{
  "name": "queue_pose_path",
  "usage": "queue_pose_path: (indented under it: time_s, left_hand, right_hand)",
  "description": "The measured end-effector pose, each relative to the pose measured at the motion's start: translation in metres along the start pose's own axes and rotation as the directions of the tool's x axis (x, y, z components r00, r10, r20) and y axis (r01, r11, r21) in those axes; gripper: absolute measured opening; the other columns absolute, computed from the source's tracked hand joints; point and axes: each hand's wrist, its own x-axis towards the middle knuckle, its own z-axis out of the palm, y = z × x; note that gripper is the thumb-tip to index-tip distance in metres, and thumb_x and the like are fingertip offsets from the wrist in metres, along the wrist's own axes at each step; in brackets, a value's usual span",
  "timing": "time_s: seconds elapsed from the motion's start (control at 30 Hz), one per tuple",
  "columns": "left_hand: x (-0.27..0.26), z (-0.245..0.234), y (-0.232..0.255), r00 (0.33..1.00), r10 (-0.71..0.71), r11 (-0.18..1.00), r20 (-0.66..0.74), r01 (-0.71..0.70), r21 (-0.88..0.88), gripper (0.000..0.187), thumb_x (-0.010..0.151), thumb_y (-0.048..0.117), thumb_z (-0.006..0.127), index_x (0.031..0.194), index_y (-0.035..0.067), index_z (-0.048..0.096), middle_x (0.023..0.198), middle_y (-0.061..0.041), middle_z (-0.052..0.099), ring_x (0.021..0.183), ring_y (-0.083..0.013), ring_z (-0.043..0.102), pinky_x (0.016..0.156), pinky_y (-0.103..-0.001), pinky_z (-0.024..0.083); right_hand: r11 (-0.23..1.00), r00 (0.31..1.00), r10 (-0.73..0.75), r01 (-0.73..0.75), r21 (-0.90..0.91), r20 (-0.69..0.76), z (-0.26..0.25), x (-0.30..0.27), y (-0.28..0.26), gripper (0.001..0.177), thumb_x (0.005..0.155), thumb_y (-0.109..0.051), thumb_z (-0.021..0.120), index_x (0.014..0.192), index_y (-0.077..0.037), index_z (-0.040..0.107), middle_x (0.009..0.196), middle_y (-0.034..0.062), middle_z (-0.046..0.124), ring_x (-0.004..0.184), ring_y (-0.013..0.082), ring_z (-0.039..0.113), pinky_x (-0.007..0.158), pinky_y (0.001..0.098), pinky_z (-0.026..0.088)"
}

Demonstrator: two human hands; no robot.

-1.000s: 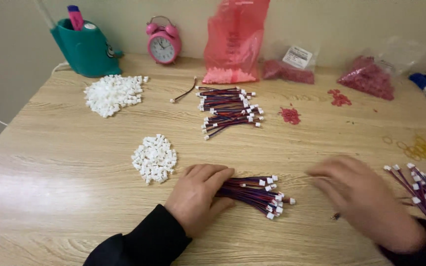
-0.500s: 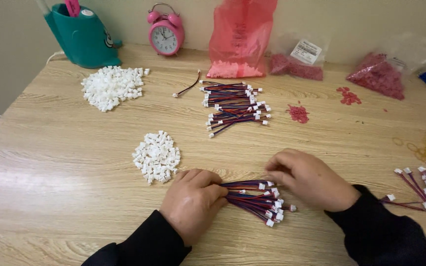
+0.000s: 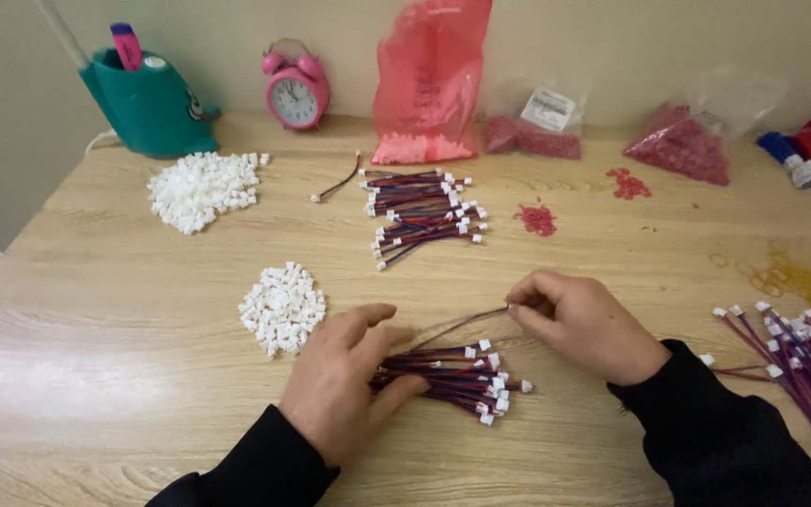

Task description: Assembling electronic wire connectors by inserting wires into plastic housings

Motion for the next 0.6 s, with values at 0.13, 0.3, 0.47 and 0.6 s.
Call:
queue_pose_path:
  time_s: [0.13, 0.3, 0.47, 0.6]
  left_hand:
    - [0.030, -0.016, 0.018, 0.986, 0.043, 0.999, -0.158, -0.038, 0.039, 0.048, 0.082, 0.038, 0.072, 0.119, 0.009, 0.060, 0.120, -0.014, 0.062, 0.110, -0.0294, 0.060, 0.094, -0.041, 0.043]
    - [0.066, -0.016, 0.027, 0.990, 0.116, 0.987, -0.082, -0.106, 0.118, 0.056, 0.086, 0.048, 0.064, 0.126, 0.010, 0.057, 0.115, -0.010, 0.068, 0.108, -0.0275, 0.060, 0.099, -0.050, 0.034]
    - [0.076, -0.018, 0.033, 0.998, -0.002, 0.944, 0.066, 0.024, -0.329, 0.024, 0.094, 0.033, 0.055, 0.102, 0.014, 0.067, 0.091, -0.001, 0.072, 0.083, -0.0189, 0.066, 0.078, -0.037, 0.043]
    - [0.070, -0.012, 0.029, 0.879, -0.332, 0.571, 0.342, 0.476, -0.669, 0.016, 0.092, 0.022, 0.063, 0.096, 0.011, 0.073, 0.074, 0.000, 0.072, 0.069, -0.0044, 0.062, 0.068, -0.020, 0.051]
  right_hand:
    - [0.997, 0.980, -0.064, 0.071, 0.031, -0.188, -0.008, -0.005, -0.022, 0.006, 0.080, -0.019, 0.072, 0.084, -0.015, 0.072, 0.072, -0.0059, 0.073, 0.063, 0.0047, 0.061, 0.062, 0.0217, 0.047]
    - [0.776, 0.745, -0.619, 0.628, -0.051, -0.248, -0.025, -0.016, -0.079, 0.005, 0.083, -0.010, 0.068, 0.083, -0.012, 0.063, 0.082, -0.0002, 0.069, 0.075, 0.0116, 0.067, 0.073, 0.0242, 0.050]
    - [0.691, 0.646, -0.715, 0.711, -0.131, -0.267, -0.024, -0.010, -0.089, 0.007, 0.082, -0.009, 0.069, 0.086, -0.014, 0.065, 0.087, -0.0005, 0.071, 0.082, 0.0133, 0.071, 0.078, 0.0256, 0.053]
    - [0.669, 0.625, -0.730, 0.735, -0.107, -0.277, -0.021, -0.012, -0.093, 0.011, 0.081, -0.006, 0.069, 0.089, -0.011, 0.064, 0.087, 0.0014, 0.072, 0.080, 0.0136, 0.071, 0.077, 0.0248, 0.055]
